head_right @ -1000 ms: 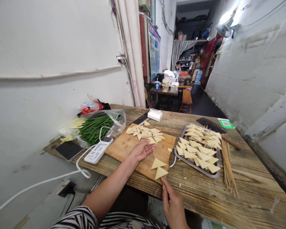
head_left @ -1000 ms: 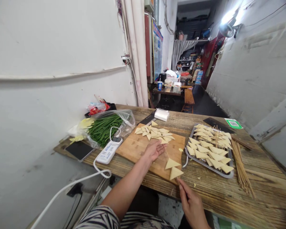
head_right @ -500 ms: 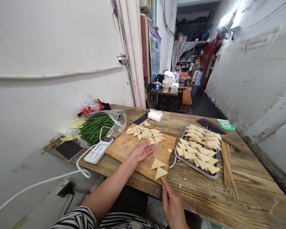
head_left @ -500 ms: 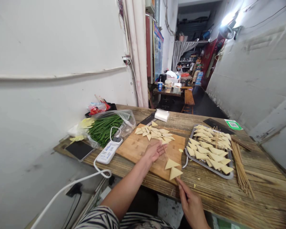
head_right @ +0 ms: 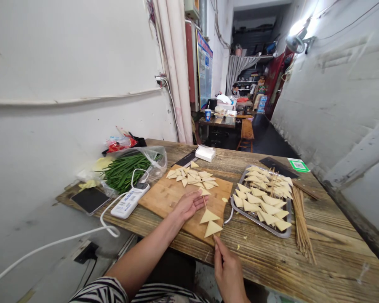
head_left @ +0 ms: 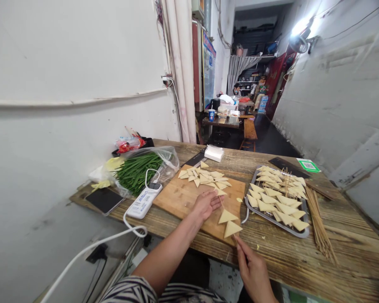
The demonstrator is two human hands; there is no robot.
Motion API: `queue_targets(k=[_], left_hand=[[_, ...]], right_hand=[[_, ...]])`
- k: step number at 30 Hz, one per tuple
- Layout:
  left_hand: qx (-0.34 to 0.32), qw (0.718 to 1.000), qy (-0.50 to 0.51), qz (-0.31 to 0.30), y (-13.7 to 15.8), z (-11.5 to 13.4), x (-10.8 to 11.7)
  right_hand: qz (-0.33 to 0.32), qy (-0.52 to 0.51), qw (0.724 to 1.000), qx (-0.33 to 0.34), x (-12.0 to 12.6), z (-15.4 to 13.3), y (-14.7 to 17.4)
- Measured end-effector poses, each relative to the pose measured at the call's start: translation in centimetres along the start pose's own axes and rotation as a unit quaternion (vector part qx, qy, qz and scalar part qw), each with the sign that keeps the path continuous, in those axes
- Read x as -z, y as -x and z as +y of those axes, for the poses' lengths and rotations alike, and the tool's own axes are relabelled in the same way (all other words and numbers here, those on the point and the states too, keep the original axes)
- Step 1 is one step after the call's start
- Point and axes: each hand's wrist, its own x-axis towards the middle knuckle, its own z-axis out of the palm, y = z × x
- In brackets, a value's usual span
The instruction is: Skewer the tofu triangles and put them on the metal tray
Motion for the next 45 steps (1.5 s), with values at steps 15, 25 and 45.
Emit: queue_targets(k=[15,25,45], left_hand=[[-0.016,0.999,-0.024,-0.024,0.3,0.3,-0.3],[-0.048,0.998,0.034,0.027,-0.1,-0.1,-0.7],[0.037,0.993,-0.076,-0.077,2.9,-2.3,-1.2]], right_hand=[[0.032,0.030,0.998,0.037,-0.5,0.0,-0.4],[0.047,0.047,0.996,0.065,-1.0,-0.6,-0.9],[0.072,0.033,0.997,0.024,-1.4,-0.2,-3.2]])
